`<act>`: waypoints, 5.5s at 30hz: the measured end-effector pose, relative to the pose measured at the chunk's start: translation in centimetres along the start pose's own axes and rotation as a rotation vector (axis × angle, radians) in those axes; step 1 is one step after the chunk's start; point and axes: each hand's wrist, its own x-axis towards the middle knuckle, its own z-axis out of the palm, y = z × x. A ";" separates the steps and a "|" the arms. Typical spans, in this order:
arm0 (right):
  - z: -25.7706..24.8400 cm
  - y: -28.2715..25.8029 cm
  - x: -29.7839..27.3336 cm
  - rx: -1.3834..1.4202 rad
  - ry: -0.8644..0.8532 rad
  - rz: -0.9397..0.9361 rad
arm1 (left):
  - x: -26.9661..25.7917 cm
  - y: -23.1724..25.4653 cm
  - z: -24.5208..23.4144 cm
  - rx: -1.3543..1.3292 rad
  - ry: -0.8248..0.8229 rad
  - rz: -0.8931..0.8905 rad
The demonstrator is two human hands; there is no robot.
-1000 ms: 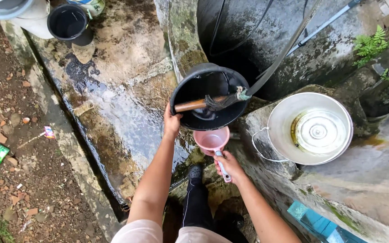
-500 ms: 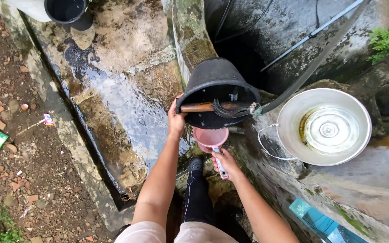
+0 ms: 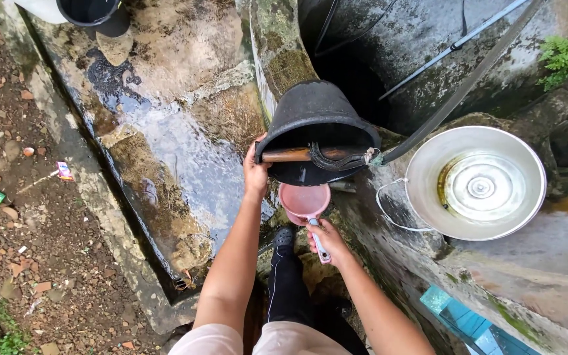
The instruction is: Cleaning a glass aquarium tank using water and a cloth in a wash area.
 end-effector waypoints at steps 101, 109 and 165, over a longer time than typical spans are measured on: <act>-36.3 14.3 -49.9 -0.298 0.891 -0.342 | -39.1 -18.8 21.6 0.902 -0.693 -0.273; -40.6 14.8 -48.3 -0.577 1.111 -0.451 | -40.7 -19.3 23.9 0.714 -0.719 -0.357; -37.1 9.1 -48.1 -1.125 1.056 -0.610 | -42.4 -23.6 30.2 0.663 -0.668 -0.362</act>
